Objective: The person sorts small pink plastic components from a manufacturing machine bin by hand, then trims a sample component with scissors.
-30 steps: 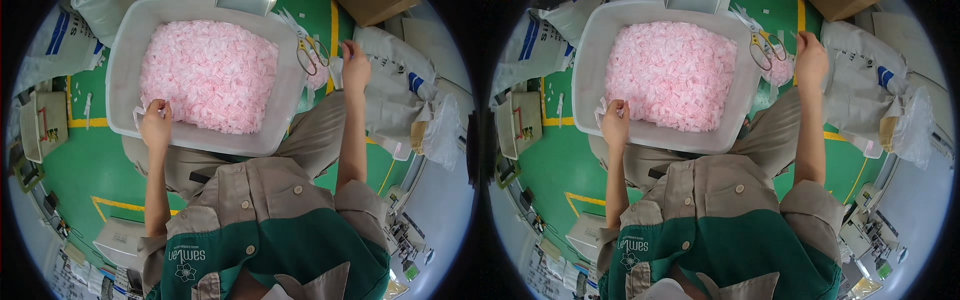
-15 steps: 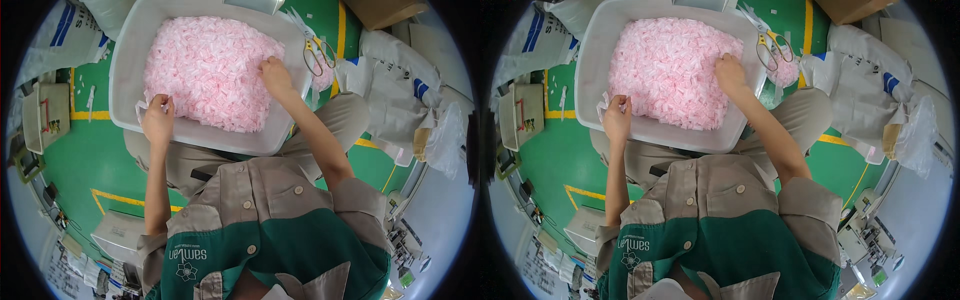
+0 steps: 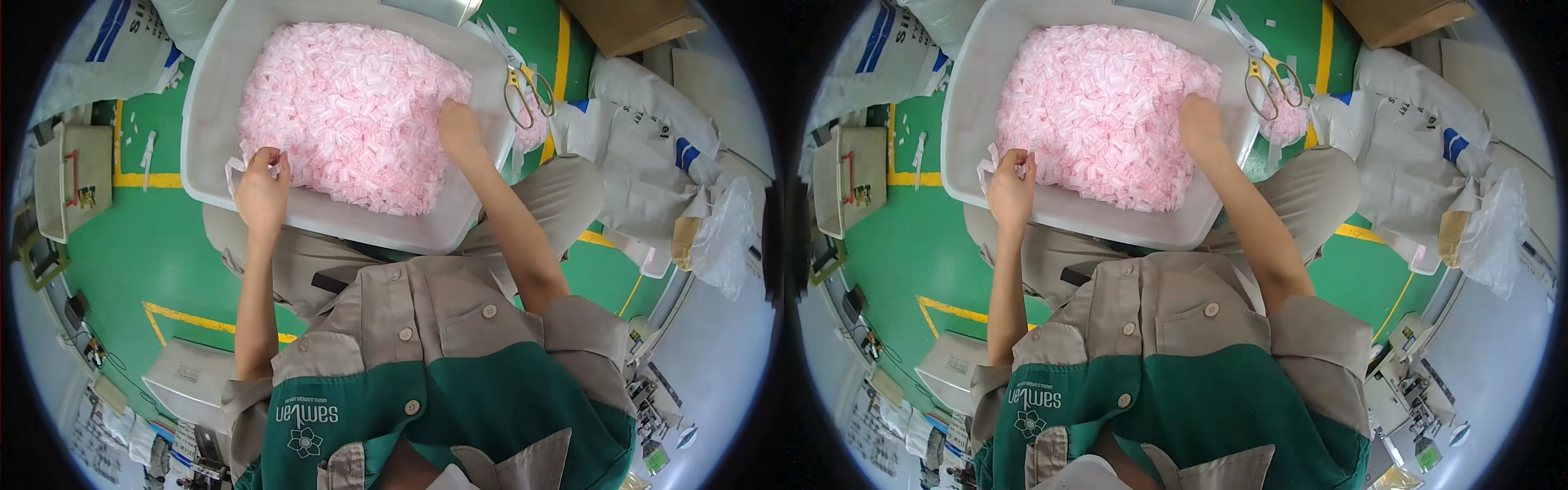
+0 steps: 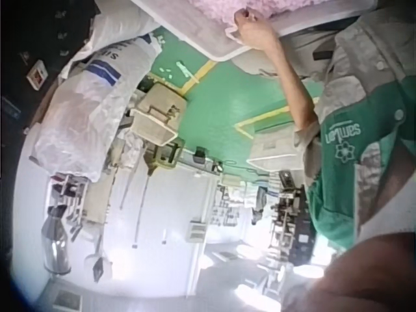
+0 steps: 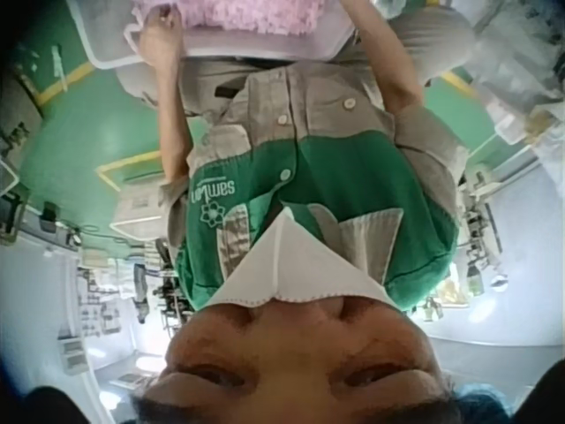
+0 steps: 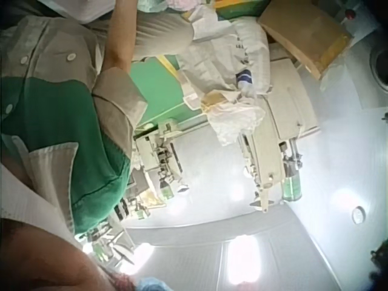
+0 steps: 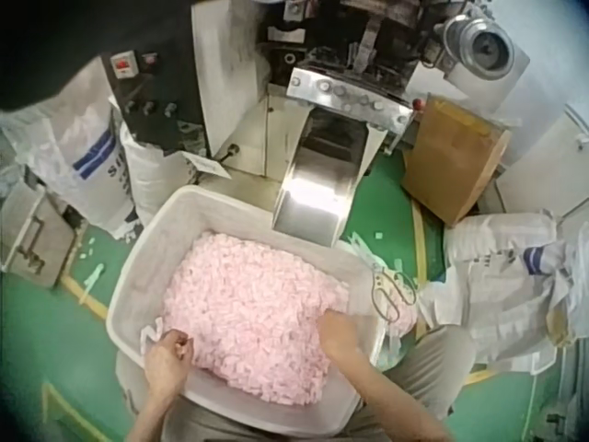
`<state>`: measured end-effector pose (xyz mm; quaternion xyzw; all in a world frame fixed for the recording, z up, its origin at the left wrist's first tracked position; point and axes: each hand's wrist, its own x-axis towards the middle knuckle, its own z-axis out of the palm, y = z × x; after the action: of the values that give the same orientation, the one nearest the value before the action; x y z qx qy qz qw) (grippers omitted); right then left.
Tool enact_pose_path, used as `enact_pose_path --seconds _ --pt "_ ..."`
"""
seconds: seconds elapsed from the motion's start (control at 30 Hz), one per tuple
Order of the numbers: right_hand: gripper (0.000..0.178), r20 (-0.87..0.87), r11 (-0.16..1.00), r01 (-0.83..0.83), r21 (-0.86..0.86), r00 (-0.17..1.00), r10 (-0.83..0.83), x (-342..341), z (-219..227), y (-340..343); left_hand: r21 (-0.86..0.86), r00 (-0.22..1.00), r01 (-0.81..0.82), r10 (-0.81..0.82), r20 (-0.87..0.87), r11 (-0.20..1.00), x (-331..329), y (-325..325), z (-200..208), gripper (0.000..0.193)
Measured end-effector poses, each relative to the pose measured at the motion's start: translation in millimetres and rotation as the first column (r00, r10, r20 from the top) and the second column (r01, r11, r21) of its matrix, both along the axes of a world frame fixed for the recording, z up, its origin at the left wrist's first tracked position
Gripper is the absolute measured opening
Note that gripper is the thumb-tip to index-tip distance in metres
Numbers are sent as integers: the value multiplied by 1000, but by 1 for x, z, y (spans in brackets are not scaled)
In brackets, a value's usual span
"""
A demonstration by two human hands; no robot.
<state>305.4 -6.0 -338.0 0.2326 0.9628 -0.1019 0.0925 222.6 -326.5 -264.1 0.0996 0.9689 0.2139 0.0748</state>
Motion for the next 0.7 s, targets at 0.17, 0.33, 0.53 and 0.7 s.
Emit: enact_pose_path --seconds 0.17,0.33,0.53,0.7 --pt "10 -93 1000 -17 0 996 16 6 49 5 -11 1000 -2 2 6 1000 -1 -5 0 18" --pt "19 -325 912 60 -406 923 -205 16 117 23 -17 1000 -10 10 4 1000 1 -3 1 18" --pt "21 -102 973 -8 -229 995 -15 4 63 11 -2 1000 4 -4 12 1000 1 -1 4 18" --pt "29 186 998 -37 58 982 25 -6 -1 7 -14 1000 18 -18 -22 1000 0 -1 -1 18"
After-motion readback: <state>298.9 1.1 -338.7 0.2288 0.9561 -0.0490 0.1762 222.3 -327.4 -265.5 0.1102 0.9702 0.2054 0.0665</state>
